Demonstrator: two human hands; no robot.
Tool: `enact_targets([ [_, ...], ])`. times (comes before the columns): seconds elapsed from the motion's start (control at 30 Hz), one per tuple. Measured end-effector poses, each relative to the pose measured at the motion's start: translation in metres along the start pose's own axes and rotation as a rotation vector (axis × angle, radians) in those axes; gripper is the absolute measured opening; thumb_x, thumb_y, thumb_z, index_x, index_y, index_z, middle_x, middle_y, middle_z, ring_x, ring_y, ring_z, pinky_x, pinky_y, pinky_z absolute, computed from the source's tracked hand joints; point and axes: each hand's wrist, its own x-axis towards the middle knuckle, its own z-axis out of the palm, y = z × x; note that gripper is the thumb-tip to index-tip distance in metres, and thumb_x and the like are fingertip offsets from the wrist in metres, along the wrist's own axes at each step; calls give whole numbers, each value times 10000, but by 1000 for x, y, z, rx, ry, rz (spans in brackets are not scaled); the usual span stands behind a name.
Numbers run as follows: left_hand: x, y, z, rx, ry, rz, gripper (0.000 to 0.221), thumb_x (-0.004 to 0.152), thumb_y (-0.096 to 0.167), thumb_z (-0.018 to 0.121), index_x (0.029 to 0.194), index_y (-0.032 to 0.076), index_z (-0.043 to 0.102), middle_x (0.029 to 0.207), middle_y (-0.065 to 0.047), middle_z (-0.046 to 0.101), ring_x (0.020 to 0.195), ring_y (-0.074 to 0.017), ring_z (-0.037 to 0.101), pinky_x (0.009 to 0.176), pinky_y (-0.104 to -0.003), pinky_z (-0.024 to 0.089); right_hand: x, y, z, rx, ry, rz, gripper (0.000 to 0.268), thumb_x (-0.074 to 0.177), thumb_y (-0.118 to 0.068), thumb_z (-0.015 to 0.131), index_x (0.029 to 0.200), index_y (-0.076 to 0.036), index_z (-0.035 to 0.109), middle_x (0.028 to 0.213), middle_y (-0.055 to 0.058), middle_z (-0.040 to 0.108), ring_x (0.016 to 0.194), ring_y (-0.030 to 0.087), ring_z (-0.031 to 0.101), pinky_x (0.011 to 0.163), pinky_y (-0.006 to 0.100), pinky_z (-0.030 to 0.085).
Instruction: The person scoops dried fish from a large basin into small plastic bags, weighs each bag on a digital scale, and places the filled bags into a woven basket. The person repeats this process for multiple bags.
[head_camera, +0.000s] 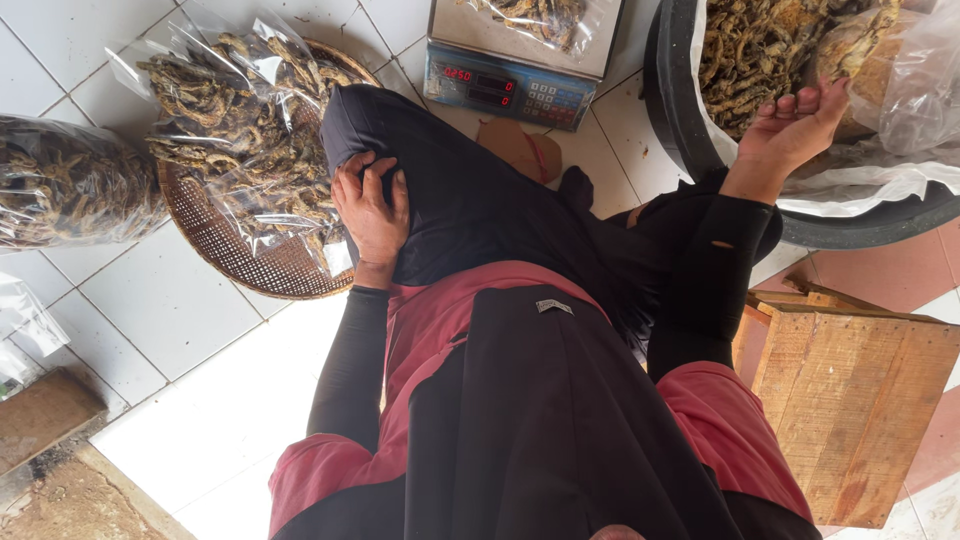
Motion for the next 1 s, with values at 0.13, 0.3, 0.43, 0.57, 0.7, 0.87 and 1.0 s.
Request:
enact_targets([
  [0.13, 2, -1, 0, -10, 8, 5, 197, 971, 198, 749, 1153, 140, 702, 1294, -82, 574, 1250, -328, 534, 1096, -497, 399, 8, 14, -24, 34, 187, 177, 502, 940, -504, 669, 1084, -54, 503, 727, 53, 564, 586, 195, 586, 476, 359, 446],
  [0.3, 2, -1, 0, -9, -6, -7, 204, 966, 195, 749, 1157, 143, 702, 1296, -82, 575, 1248, -329, 533, 1093, -499, 398, -15, 23, -5, -71, 43, 146, 401, 930, -224, 762, 1261, -44, 626, 781, 83, 683, 596, 182, 649, 479, 339, 516],
  [0.43, 4, 1, 2, -9, -3, -3, 202, 969, 201, 752, 1159, 151, 705, 1294, -80, 575, 1252, -325, 527, 1101, -500, 394, -52, 47, 37, -216, -42, 228, 346, 944, -116, 785, 1225, 3, 624, 768, 82, 690, 569, 163, 653, 440, 317, 523],
  [0.57, 5, 5, 3, 4, -34, -2, 204, 968, 210, 743, 1161, 157, 704, 1294, -75, 573, 1269, -328, 522, 1109, -505, 386, -78, 103, 63, -404, -400, 571, 353, 965, -156, 741, 1278, -100, 590, 831, 45, 659, 654, 143, 629, 539, 302, 518],
  [0.7, 8, 9, 4, 17, -51, 9, 207, 968, 222, 738, 1162, 161, 705, 1292, -69, 575, 1270, -338, 516, 1119, -512, 378, -81, 178, 77, -595, -523, 704, 434, 993, -210, 716, 1369, -175, 503, 935, 61, 663, 721, 164, 640, 592, 321, 532],
  [0.87, 5, 9, 2, 12, -45, 7, 211, 970, 227, 733, 1167, 161, 701, 1291, -67, 579, 1261, -335, 523, 1133, -516, 378, -80, 240, 74, -703, -299, 754, 414, 994, -251, 664, 1326, -307, 424, 999, 86, 619, 724, 207, 653, 603, 363, 553],
  [1.0, 5, 9, 2, 19, -39, -6, 215, 960, 227, 728, 1163, 165, 702, 1284, -64, 582, 1263, -337, 526, 1126, -515, 377, -81, 252, 71, -630, -350, 739, 371, 994, -219, 648, 1290, -323, 448, 1000, 88, 585, 768, 229, 681, 652, 393, 593],
])
